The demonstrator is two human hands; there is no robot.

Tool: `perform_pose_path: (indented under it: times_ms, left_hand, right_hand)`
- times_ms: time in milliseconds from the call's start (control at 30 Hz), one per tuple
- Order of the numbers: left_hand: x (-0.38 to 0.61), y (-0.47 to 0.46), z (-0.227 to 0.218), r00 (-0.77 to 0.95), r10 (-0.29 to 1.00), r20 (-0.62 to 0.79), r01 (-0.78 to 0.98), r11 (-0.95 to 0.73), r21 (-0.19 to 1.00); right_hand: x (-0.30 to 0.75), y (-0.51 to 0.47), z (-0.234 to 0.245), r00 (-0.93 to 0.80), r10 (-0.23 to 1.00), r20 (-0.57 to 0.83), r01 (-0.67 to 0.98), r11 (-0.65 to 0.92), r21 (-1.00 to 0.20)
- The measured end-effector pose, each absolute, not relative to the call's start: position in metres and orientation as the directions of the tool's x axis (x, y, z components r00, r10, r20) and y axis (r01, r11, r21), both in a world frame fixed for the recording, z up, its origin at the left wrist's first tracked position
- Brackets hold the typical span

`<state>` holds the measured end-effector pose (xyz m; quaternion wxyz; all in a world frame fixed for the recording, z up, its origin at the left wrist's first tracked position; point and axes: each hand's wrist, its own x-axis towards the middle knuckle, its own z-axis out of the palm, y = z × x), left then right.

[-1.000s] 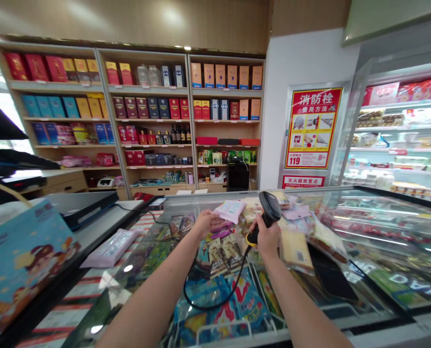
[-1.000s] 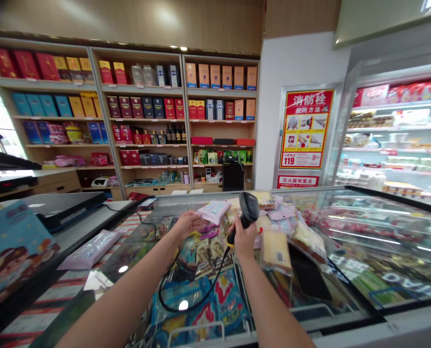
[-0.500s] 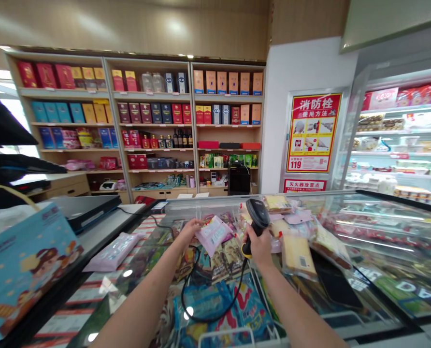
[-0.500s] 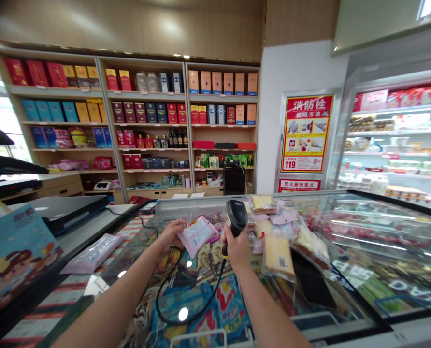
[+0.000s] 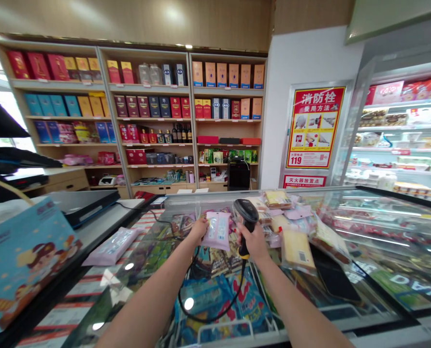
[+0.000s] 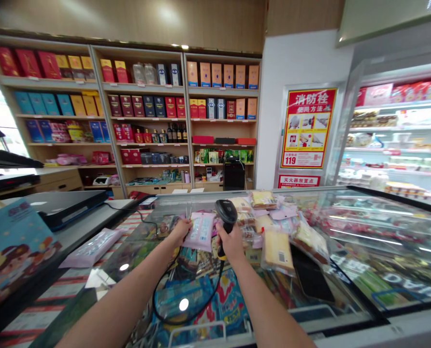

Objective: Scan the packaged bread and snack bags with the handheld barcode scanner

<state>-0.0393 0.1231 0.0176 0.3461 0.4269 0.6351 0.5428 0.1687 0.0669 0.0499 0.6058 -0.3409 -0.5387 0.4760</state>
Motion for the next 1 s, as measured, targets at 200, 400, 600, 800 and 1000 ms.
perform_pose_path:
  times_ms: [200,400,600,800,1000]
  left_hand:
    - [-0.052,0.144,0.024,-0.685,0.652,0.327,0.230,-0.232,0.945]
    - [-0.063,0.145,0.018,-0.694,0.614,0.376,0.326,-0.199,0.924]
    - [-0.067,0.146,0.015,-0.703,0.624,0.342,0.300,-0.176,0.938]
    - [-0.063,0.142,0.018,-0.669,0.652,0.357,0.342,-0.156,0.927]
    - [-0.060,0.139,0.022,-0.668,0.657,0.351,0.345,-0.145,0.927]
  right_hand:
    - [0.166,0.060,0.048,-0.348,0.932,0.095,-0.132,0.052,-0.990]
    - [0.167,0.053,0.045,-0.384,0.922,0.060,-0.013,0.059,-0.998]
    - [0.168,0.054,0.042,-0.386,0.920,0.066,0.003,0.073,-0.997]
    - [0.167,0.054,0.040,-0.381,0.922,0.074,0.013,0.085,-0.996]
    - [0.166,0.055,0.039,-0.395,0.915,0.085,0.027,0.104,-0.994]
